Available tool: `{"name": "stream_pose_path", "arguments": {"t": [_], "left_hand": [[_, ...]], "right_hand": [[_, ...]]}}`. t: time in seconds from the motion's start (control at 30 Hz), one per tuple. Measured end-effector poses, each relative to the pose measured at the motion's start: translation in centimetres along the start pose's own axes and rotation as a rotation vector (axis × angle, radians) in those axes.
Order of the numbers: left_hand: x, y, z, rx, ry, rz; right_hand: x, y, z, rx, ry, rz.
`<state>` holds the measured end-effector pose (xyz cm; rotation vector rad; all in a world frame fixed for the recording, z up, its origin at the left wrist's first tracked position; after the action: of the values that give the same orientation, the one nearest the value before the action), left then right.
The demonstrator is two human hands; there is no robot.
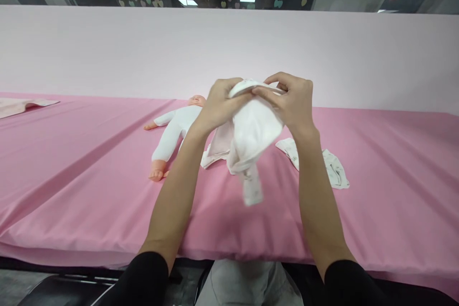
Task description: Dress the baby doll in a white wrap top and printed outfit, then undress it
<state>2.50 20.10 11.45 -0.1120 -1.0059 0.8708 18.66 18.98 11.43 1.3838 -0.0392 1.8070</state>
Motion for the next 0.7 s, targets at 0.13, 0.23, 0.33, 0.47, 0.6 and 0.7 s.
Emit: {"name": "stream_pose_path", "arguments": {"t": [0.13,0.23,0.33,0.47,0.6,0.7], "left_hand": [[0.6,1.9,1.6,-0.14,-0.255,0.105],[0.7,2.3,2.0,-0.158,-0.336,0.114],[0.6,2.0,1.7,-0.024,-0.352,0.11],[0.3,1.3,1.0,0.21,-0.342,0.067],[0.2,1.0,1.0,0.247,-0.302,0.009],[0.1,1.1,1.2,0.227,-0.25,0.018]], "right_hand": [[0.0,-1.9,0.3,0.235,0.493,-0.185],[-0.6,-1.6,-1.8,0.462,0.857,-0.305],[-1.4,-0.3,-4.6,0.617,1.068,-0.353],[-2.0,1.2,-6.9,0.742,1.015,-0.377],[-1.7,0.7,-7.0,0.84,0.746,-0.397],[-1.4,-0.3,-6.8,0.807,0.673,-0.433]]}}
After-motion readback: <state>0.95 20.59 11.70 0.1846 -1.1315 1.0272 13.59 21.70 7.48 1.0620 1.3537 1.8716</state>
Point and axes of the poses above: each hand's wrist, its own x-axis towards the middle knuckle, its own z-axis out of the back of the hand, y = z × x, the point moved 1 cm from there along x, towards the middle knuckle, and after that the axes turned 12 degrees about x, right-handed, at the moved point
